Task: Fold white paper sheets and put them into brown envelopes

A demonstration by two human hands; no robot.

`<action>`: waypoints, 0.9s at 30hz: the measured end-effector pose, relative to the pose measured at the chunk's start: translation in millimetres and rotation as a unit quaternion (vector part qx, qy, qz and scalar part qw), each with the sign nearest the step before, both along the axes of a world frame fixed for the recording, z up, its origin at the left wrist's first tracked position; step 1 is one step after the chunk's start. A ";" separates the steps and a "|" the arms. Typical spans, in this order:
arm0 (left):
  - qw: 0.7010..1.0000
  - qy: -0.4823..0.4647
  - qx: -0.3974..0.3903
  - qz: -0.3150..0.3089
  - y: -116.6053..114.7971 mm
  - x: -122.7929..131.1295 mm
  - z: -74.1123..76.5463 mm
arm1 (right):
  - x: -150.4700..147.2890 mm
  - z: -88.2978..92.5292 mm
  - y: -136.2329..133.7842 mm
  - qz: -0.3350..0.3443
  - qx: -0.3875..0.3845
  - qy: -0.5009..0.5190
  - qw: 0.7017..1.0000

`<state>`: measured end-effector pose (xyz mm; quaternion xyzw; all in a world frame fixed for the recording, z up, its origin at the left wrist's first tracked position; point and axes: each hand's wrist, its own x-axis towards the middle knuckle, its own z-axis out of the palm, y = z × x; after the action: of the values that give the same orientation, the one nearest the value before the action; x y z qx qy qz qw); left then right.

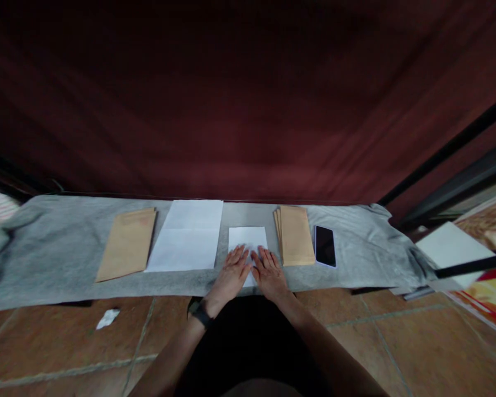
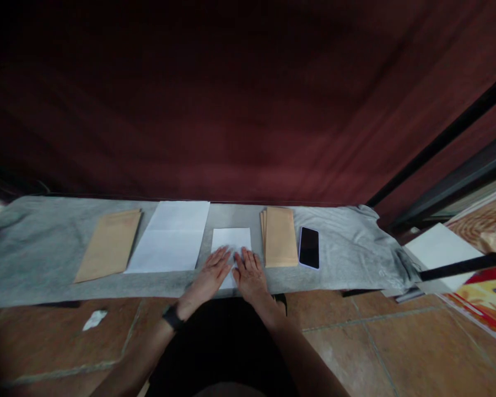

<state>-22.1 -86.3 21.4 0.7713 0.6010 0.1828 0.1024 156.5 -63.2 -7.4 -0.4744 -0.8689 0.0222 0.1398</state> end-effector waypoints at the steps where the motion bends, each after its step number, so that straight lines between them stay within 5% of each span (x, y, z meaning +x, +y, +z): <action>1: 1.000 0.008 0.007 0.010 4.6 10.6 -3.4 | -0.8 -0.5 -1.5 0.001 0.011 0.001 1.000; 6: 0.996 0.038 0.025 0.078 22.7 39.4 -24.1 | -2.4 -1.3 -6.3 0.004 0.043 -0.003 0.999; 20: 0.977 0.057 0.060 0.195 68.4 16.6 -33.9 | -7.3 7.2 -5.0 -0.044 0.021 0.020 0.999; 27: 0.996 0.069 0.046 -0.039 98.2 34.4 -26.7 | -10.4 -4.9 -2.8 -0.061 0.037 0.020 0.997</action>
<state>12.2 11.9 -5.3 0.8086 0.5673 0.1529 0.0321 146.0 -66.1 -12.3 -0.5208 -0.8354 -0.0090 0.1755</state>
